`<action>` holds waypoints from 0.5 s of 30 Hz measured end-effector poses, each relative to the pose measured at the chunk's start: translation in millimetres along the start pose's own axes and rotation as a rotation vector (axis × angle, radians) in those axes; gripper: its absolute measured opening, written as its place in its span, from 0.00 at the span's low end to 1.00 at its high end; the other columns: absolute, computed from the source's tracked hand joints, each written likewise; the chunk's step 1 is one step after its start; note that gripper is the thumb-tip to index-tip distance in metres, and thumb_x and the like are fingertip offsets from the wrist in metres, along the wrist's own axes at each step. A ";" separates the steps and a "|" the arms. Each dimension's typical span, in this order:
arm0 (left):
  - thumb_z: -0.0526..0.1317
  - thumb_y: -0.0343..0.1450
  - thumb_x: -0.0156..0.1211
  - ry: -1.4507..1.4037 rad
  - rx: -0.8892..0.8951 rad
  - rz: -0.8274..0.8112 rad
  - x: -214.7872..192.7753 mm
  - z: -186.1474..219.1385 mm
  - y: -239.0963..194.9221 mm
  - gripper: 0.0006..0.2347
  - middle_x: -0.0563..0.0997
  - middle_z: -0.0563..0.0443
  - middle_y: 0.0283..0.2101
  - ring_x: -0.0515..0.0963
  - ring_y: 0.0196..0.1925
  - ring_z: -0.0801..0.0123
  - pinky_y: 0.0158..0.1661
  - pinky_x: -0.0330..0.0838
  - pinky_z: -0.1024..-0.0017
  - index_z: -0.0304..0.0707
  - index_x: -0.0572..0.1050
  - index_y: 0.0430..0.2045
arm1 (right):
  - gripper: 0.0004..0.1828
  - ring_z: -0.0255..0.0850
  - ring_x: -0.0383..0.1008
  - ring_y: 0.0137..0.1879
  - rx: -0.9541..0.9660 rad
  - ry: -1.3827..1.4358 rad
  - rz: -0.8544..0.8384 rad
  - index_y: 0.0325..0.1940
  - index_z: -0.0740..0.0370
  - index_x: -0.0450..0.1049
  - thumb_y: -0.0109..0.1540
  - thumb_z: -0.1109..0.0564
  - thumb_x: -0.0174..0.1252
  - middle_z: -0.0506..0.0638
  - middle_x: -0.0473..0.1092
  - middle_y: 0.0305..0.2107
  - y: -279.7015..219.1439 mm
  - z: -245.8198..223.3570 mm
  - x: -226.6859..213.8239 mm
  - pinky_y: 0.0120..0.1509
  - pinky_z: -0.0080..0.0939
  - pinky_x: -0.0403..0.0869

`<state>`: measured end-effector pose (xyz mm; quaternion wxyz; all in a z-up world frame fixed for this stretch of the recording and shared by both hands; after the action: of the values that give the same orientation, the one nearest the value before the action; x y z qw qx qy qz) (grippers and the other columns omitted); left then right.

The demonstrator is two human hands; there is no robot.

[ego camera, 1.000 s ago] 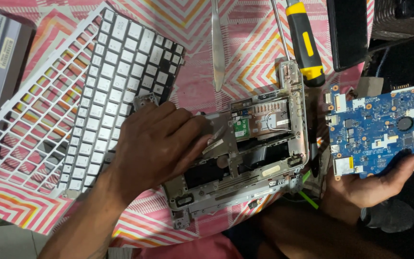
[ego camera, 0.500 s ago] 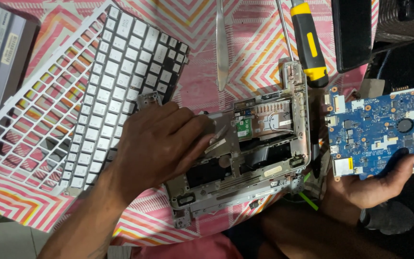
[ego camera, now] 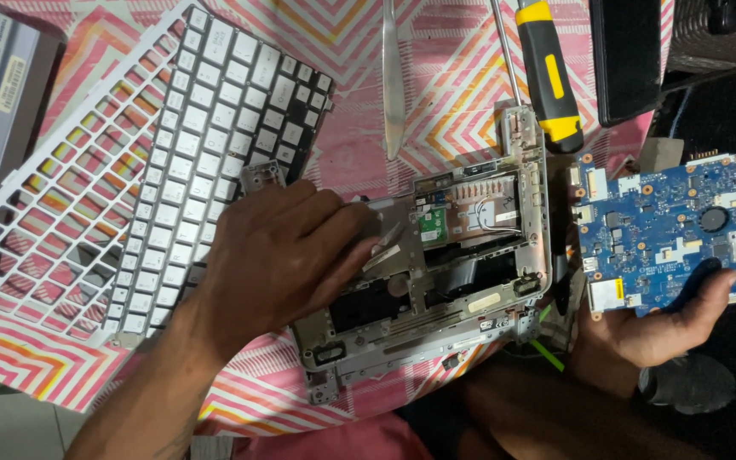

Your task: The person disassembles a laptop by removing the motherboard and other internal components from the chassis. They then reassemble the laptop by placing the motherboard back into the case and connecting cables.

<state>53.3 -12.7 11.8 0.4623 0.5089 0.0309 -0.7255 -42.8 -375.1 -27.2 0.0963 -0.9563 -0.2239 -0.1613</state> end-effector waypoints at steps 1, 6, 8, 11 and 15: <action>0.42 0.77 0.57 -0.009 0.002 0.001 0.0 0.1 0.1 0.08 0.72 0.50 0.27 0.71 0.26 0.58 0.27 0.64 0.63 0.39 0.73 0.30 | 0.39 0.53 0.73 0.71 -0.023 -0.025 -0.005 0.61 0.59 0.75 0.48 0.43 0.73 0.56 0.72 0.62 0.3 -1.1 -0.7 0.76 0.57 0.75; 0.42 0.77 0.56 0.007 -0.001 -0.010 1.1 0.2 -0.4 0.08 0.71 0.51 0.27 0.71 0.26 0.58 0.28 0.64 0.64 0.40 0.73 0.30 | 0.36 0.52 0.72 0.72 -0.049 -0.065 -0.098 0.61 0.57 0.75 0.52 0.42 0.70 0.55 0.72 0.63 4.9 -1.4 -2.1 0.77 0.56 0.74; 0.42 0.77 0.56 0.006 -0.002 -0.013 1.3 0.2 -0.3 0.08 0.71 0.51 0.27 0.72 0.27 0.58 0.28 0.64 0.64 0.40 0.73 0.30 | 0.35 0.51 0.71 0.72 -0.072 -0.092 -0.123 0.62 0.57 0.74 0.53 0.41 0.69 0.55 0.71 0.63 3.7 -3.0 1.6 0.78 0.56 0.73; 0.42 0.77 0.57 0.000 0.001 0.001 0.7 0.8 -0.1 0.08 0.71 0.51 0.26 0.71 0.26 0.59 0.27 0.64 0.64 0.40 0.73 0.30 | 0.38 0.55 0.74 0.70 0.032 0.013 -0.042 0.61 0.59 0.76 0.48 0.44 0.71 0.58 0.73 0.62 -2.8 1.4 5.8 0.76 0.58 0.75; 0.42 0.77 0.57 0.003 -0.004 -0.008 1.5 0.7 -0.7 0.08 0.71 0.51 0.26 0.71 0.25 0.58 0.27 0.63 0.63 0.40 0.73 0.30 | 0.40 0.52 0.68 0.72 -0.075 -0.077 -0.058 0.62 0.60 0.74 0.50 0.42 0.74 0.55 0.69 0.63 11.6 0.3 -17.4 0.76 0.56 0.70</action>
<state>52.2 -13.6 10.7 0.4606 0.5088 0.0350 -0.7264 -52.2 -392.1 -34.9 0.0470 -0.9579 -0.2486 -0.1354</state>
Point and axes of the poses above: each hand's wrist, its own y-axis towards the middle knuckle, its own x-axis out of the palm, z = x × y, the point moved 7 cm from there along y, towards the middle knuckle
